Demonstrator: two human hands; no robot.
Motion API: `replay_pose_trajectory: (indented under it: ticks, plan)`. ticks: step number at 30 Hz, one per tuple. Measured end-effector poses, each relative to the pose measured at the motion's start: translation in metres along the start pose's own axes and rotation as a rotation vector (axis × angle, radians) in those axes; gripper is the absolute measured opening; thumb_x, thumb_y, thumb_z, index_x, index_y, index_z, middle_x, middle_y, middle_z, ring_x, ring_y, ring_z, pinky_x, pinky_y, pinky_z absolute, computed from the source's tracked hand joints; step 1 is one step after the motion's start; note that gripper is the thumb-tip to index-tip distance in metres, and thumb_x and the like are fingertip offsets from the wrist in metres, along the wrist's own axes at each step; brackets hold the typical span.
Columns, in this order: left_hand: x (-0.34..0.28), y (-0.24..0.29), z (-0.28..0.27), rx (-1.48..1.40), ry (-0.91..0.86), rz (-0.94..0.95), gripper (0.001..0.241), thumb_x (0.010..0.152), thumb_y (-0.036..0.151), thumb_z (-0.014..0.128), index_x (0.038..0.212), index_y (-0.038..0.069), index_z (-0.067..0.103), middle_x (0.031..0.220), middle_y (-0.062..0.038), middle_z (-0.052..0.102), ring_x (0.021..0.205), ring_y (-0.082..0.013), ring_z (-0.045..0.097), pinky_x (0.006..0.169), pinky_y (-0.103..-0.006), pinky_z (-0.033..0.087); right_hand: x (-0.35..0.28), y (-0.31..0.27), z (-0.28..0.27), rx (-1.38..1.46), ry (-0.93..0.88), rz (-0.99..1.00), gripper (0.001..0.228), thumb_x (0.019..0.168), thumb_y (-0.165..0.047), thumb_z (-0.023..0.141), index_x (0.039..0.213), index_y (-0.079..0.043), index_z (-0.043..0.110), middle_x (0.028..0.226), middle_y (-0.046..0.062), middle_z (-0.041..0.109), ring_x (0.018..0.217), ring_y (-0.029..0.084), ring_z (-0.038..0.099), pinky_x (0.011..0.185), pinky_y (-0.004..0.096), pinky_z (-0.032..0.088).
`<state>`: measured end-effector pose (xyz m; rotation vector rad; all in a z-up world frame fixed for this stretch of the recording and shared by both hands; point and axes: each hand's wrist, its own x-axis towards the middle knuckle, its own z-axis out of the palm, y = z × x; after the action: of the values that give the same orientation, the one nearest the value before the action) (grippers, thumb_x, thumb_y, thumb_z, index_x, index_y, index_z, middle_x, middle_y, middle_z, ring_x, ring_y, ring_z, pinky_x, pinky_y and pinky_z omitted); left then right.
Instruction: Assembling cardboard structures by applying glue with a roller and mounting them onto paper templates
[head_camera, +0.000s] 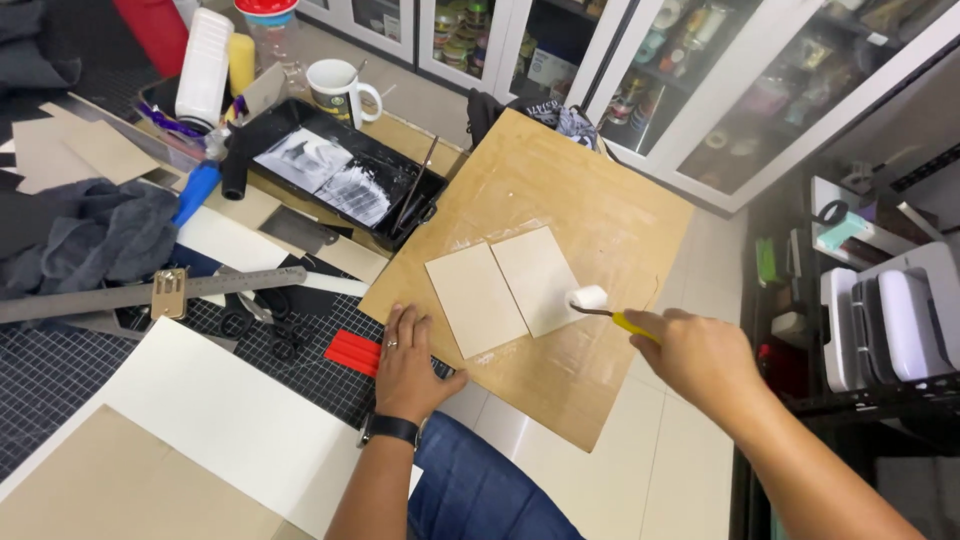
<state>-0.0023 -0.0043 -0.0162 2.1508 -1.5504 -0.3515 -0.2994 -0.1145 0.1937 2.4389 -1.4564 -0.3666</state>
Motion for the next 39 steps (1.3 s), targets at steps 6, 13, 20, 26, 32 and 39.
replay_pose_trajectory:
  ticks: [6,13,20,26,32,39]
  plan:
    - [-0.003,0.006,-0.007,-0.017,0.005,0.002,0.101,0.066,0.054,0.085,0.143,0.006,0.043,0.158,-0.015,0.031,0.156,-0.039,0.017,0.129,-0.0502,0.019,0.079,-0.046,0.066,0.029,0.147,-0.178,0.029,0.094,-0.035,0.062,0.12,-0.034,0.073,0.082,0.008,0.075,0.072,0.031,0.077,0.063,0.045,0.062]
    - [-0.001,0.001,-0.002,-0.007,0.008,0.011,0.102,0.065,0.056,0.086,0.143,0.008,0.042,0.159,-0.015,0.029,0.157,-0.0386,0.016,0.129,-0.0499,0.018,0.103,-0.066,0.076,0.095,0.232,-0.174,0.031,0.095,-0.033,0.062,0.124,-0.029,0.071,0.08,0.01,0.073,0.067,0.033,0.076,0.056,0.047,0.061]
    - [-0.005,0.005,0.0,-0.008,0.04,0.003,0.1,0.064,0.052,0.086,0.142,0.006,0.043,0.158,-0.016,0.03,0.156,-0.0387,0.017,0.128,-0.0506,0.019,0.025,-0.045,0.064,-0.037,0.013,-0.189,0.033,0.092,-0.038,0.061,0.123,-0.036,0.071,0.082,0.005,0.076,0.07,0.028,0.078,0.061,0.042,0.062]
    - [-0.006,0.004,0.0,-0.009,0.043,0.005,0.102,0.063,0.055,0.085,0.142,0.006,0.044,0.158,-0.015,0.03,0.156,-0.0383,0.018,0.129,-0.05,0.02,0.135,-0.086,0.075,0.105,0.164,-0.18,0.032,0.092,-0.035,0.066,0.123,-0.031,0.075,0.081,0.009,0.076,0.072,0.031,0.077,0.061,0.045,0.062]
    - [0.0,0.005,-0.002,-0.009,0.023,0.002,0.103,0.063,0.056,0.085,0.143,0.006,0.044,0.157,-0.014,0.031,0.156,-0.0378,0.018,0.128,-0.0509,0.021,0.033,-0.071,0.056,0.091,0.005,-0.187,0.035,0.093,-0.035,0.062,0.127,-0.032,0.071,0.085,0.01,0.077,0.075,0.033,0.078,0.064,0.046,0.062]
    - [-0.005,0.006,-0.007,-0.029,0.037,0.027,0.101,0.065,0.052,0.086,0.143,0.005,0.042,0.157,-0.015,0.03,0.156,-0.0394,0.018,0.128,-0.0525,0.021,0.104,-0.097,0.059,0.128,0.137,-0.223,0.031,0.091,-0.033,0.065,0.12,-0.031,0.075,0.079,0.009,0.075,0.074,0.031,0.078,0.062,0.044,0.062]
